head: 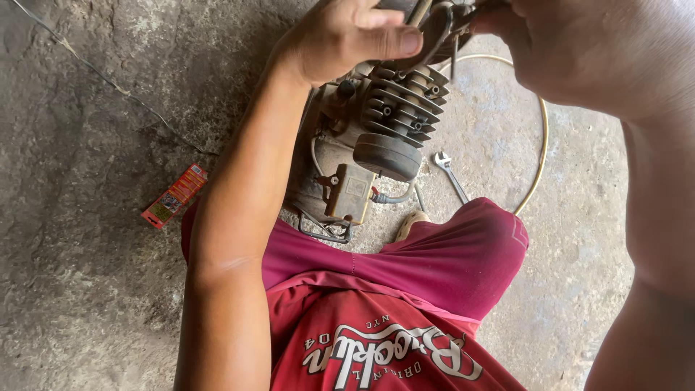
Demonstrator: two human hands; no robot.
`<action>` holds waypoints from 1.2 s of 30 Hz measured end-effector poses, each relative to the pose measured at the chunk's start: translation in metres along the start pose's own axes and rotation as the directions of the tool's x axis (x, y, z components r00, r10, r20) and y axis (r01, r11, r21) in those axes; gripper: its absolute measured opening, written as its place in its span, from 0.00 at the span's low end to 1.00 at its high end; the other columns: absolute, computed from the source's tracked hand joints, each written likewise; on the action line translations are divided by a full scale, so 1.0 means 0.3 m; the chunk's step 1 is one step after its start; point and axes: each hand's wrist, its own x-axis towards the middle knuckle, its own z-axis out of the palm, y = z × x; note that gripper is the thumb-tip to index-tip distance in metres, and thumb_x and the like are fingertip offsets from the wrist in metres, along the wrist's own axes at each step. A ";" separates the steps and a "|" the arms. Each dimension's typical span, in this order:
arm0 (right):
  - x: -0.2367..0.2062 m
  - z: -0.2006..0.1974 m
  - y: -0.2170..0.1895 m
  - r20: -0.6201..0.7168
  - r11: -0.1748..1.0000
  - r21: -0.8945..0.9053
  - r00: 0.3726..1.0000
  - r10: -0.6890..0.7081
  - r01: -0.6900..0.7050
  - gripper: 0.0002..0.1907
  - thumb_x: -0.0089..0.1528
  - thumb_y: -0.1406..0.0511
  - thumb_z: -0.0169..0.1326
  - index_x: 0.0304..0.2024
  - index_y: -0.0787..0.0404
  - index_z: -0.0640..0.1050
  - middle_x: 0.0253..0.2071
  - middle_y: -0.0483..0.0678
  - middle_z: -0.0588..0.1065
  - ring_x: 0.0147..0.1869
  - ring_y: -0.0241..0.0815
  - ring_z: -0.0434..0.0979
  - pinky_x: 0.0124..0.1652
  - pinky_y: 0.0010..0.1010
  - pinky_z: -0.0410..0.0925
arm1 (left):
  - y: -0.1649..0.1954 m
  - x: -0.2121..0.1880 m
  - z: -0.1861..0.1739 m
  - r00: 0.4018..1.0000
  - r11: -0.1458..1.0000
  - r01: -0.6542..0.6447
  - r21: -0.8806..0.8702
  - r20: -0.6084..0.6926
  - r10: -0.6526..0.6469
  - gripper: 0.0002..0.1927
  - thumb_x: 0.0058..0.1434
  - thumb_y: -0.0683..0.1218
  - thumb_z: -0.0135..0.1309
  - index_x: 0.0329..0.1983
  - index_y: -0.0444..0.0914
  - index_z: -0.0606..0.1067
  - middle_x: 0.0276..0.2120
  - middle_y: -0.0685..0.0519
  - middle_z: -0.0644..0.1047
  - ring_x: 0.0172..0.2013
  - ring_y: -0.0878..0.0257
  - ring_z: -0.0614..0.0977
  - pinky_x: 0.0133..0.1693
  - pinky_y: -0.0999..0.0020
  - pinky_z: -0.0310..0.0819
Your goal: The person uses a wrench to loosen and remove bolts from a small motor. They then remove a component, clean it with a cloth, and reattach it to the motor.
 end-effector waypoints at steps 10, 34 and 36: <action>-0.001 -0.038 -0.044 0.033 0.998 -0.021 0.997 0.064 -0.063 0.10 0.70 0.63 0.63 0.43 0.63 0.78 0.38 0.45 0.77 0.37 0.37 0.77 0.37 0.24 0.68 | -0.032 0.008 0.087 0.937 0.862 -0.344 -0.373 -0.071 0.343 0.27 0.69 0.50 0.72 0.65 0.35 0.74 0.53 0.48 0.83 0.50 0.62 0.87 0.54 0.66 0.87; 0.021 -0.046 -0.061 0.096 0.969 0.148 0.978 0.185 -0.198 0.08 0.69 0.66 0.63 0.49 0.63 0.81 0.38 0.47 0.79 0.35 0.38 0.80 0.34 0.25 0.70 | 0.032 0.049 0.174 0.745 0.832 -0.505 0.228 -0.372 0.554 0.45 0.52 0.60 0.75 0.60 0.36 0.62 0.41 0.53 0.75 0.36 0.65 0.79 0.37 0.70 0.82; 0.017 -0.041 -0.052 0.098 0.969 0.151 0.978 0.182 -0.195 0.09 0.69 0.66 0.63 0.49 0.64 0.81 0.37 0.47 0.79 0.34 0.38 0.79 0.34 0.25 0.70 | 0.015 0.052 0.159 0.798 0.849 -0.519 0.102 -0.297 0.524 0.38 0.55 0.63 0.71 0.58 0.39 0.66 0.42 0.55 0.74 0.38 0.66 0.79 0.39 0.71 0.81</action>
